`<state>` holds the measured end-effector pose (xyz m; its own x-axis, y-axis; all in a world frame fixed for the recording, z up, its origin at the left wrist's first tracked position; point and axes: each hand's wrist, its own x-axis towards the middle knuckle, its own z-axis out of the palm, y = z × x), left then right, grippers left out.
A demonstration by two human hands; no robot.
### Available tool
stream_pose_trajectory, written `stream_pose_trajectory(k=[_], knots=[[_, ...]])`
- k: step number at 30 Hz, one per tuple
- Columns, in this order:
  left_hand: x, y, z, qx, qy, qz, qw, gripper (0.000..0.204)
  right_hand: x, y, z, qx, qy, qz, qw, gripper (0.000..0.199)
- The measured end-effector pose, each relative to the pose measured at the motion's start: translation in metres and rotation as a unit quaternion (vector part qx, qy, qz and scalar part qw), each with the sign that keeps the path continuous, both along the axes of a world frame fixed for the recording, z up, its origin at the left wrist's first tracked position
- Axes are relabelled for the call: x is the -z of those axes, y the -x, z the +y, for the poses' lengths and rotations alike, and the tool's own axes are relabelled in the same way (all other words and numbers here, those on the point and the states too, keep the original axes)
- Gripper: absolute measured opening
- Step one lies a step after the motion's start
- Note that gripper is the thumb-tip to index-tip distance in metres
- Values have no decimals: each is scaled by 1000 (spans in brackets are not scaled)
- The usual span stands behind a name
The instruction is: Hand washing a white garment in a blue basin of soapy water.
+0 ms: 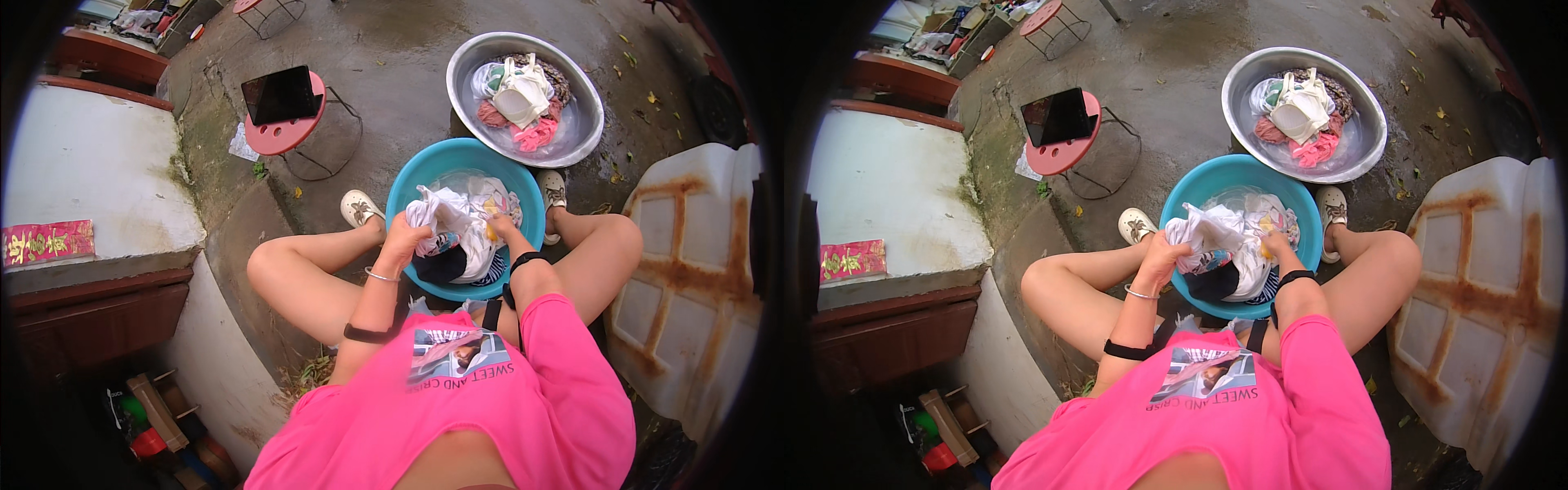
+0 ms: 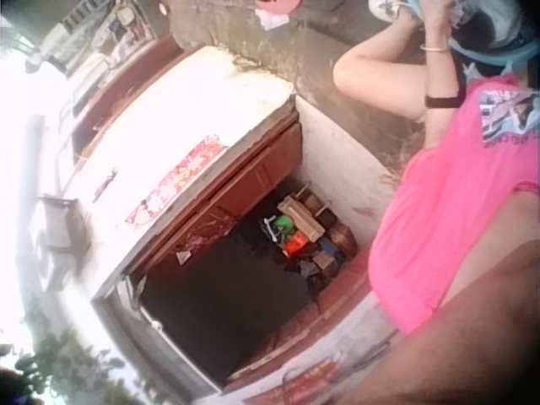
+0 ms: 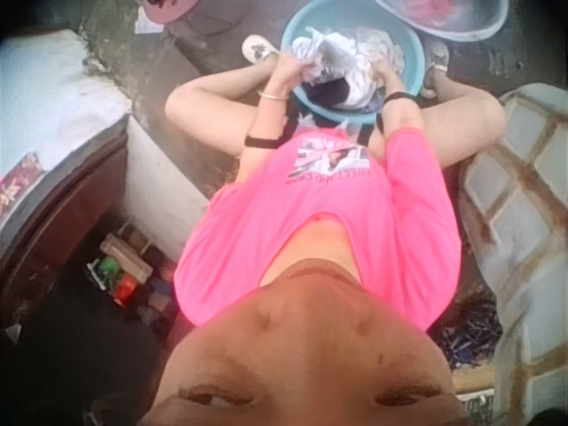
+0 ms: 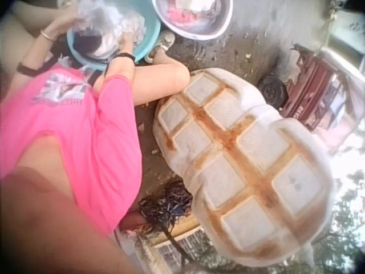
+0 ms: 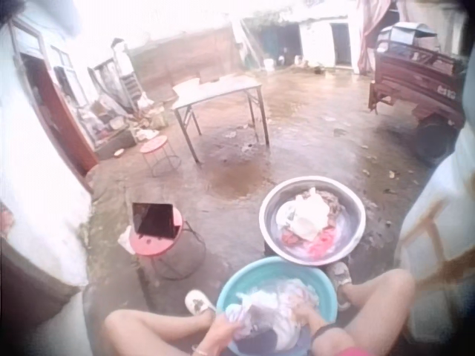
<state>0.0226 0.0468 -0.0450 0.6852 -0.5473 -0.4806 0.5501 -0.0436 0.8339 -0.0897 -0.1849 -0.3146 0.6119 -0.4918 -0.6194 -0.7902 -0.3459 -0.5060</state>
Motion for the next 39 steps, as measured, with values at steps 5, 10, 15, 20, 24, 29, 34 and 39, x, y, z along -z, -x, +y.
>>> stream_pose_trajectory(k=[5,10,15,20,24,29,34,39], knots=[[12,1,-1,-28,53,53,997,36,-17,-2,9,-62,-12,35,997,52],[8,2,-10,-63,84,104,989,44,-51,-4,28,-116,-134,47,983,49],[13,-4,-4,-15,74,107,991,55,-83,-17,-7,99,-448,116,881,40],[25,-8,-2,12,90,101,991,70,-175,-49,6,157,-562,-113,804,31],[29,-8,-7,-23,111,85,990,50,-226,-65,35,111,-362,-379,844,22],[9,15,-21,-48,156,121,979,39,-292,-64,107,-276,49,-556,782,13],[0,17,-16,88,119,10,989,41,-278,-74,100,-229,78,-529,813,14],[-5,27,-16,151,24,3,988,41,-227,-70,65,-214,-12,-389,896,18]])
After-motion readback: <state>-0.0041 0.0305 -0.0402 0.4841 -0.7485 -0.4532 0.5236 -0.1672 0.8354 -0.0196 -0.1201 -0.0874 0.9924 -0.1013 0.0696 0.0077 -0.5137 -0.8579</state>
